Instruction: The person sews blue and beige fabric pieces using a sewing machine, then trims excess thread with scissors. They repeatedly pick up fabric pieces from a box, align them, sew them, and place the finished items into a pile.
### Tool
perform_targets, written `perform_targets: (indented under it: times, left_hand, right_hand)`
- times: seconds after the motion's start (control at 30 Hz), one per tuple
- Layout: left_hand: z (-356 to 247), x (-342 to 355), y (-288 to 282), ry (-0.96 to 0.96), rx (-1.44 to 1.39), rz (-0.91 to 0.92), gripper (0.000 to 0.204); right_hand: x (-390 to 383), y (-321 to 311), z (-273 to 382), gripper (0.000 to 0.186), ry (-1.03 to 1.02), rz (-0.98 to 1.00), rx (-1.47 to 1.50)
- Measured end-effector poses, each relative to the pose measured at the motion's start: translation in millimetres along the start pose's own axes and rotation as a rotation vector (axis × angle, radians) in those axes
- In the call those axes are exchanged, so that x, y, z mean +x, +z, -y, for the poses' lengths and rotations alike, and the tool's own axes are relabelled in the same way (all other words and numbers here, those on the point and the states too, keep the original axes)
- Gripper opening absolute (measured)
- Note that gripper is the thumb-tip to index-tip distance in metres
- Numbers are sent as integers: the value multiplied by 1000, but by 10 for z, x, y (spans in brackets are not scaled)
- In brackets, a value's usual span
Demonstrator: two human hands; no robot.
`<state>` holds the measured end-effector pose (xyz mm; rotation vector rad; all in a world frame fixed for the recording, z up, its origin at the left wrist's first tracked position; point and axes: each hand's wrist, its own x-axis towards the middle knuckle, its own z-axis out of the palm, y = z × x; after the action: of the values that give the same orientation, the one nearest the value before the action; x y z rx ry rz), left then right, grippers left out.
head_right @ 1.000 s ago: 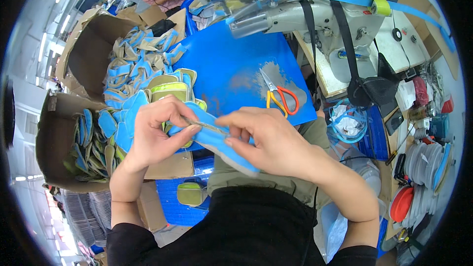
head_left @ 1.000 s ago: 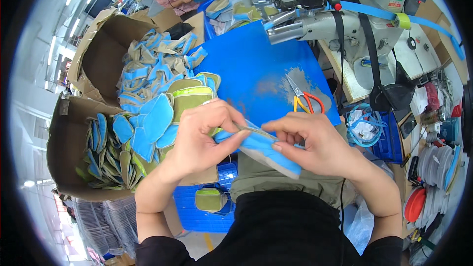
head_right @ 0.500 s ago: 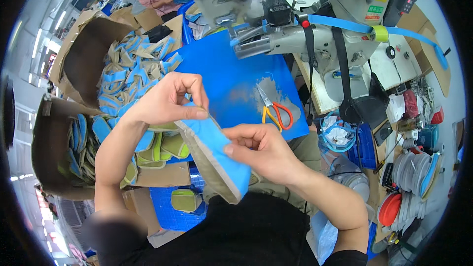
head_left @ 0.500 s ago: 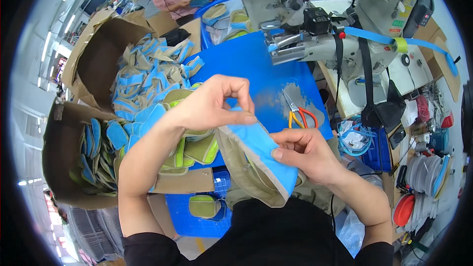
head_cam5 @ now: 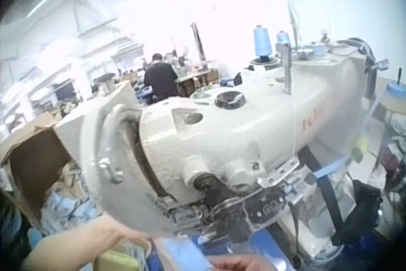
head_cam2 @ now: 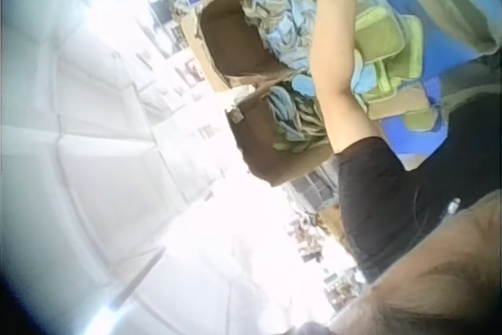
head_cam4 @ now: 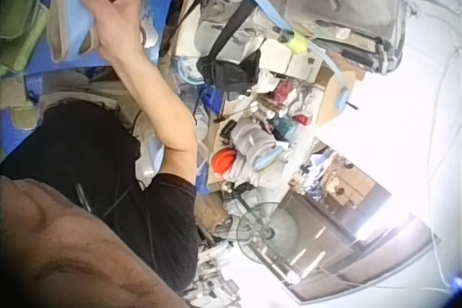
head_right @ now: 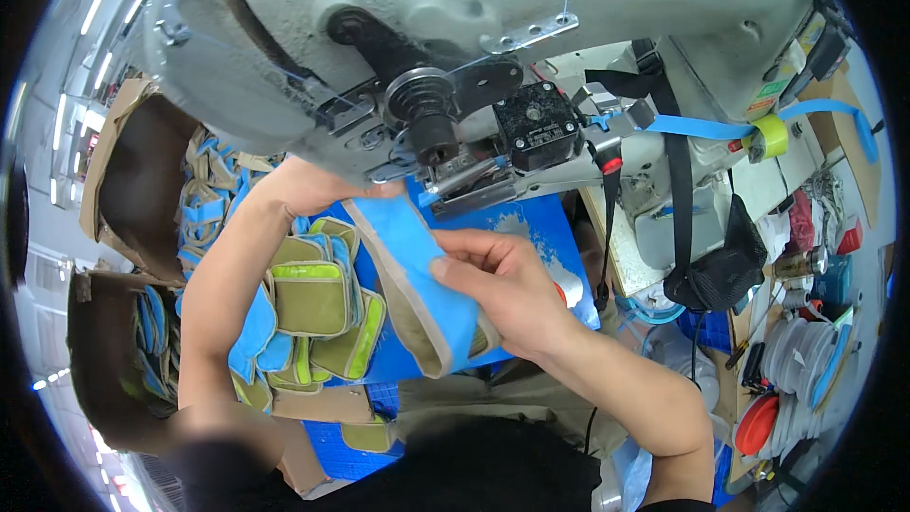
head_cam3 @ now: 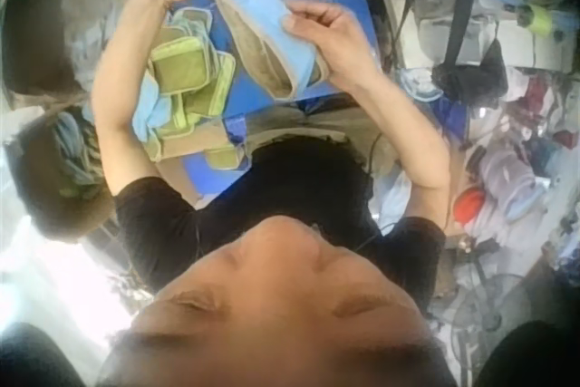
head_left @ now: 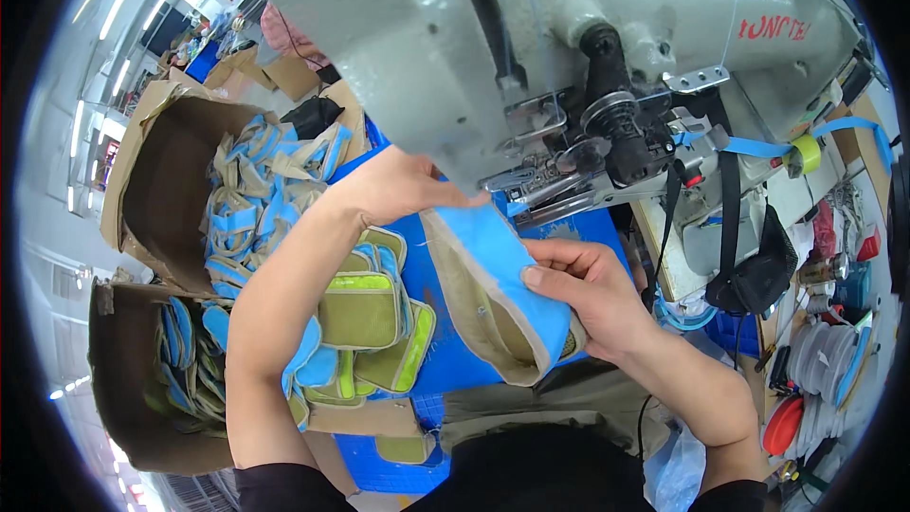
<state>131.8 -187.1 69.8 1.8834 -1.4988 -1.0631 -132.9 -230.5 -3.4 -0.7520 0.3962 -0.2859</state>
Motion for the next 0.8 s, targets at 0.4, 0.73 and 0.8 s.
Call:
perform_targets:
  times: [0.4,0.73,0.8]
  left_hand:
    - [209,189,-107,173,56,-39,43]
    - [471,469,-296,149,-149,57,41]
    - [482,481,-314,167,-31,65,41]
  right_hand:
    - [125,-18,-17,35,-76,-31,59]
    - [254,43,-125,23,-243,-181,148]
    - [258,67,-140,22,-256,-204,158]
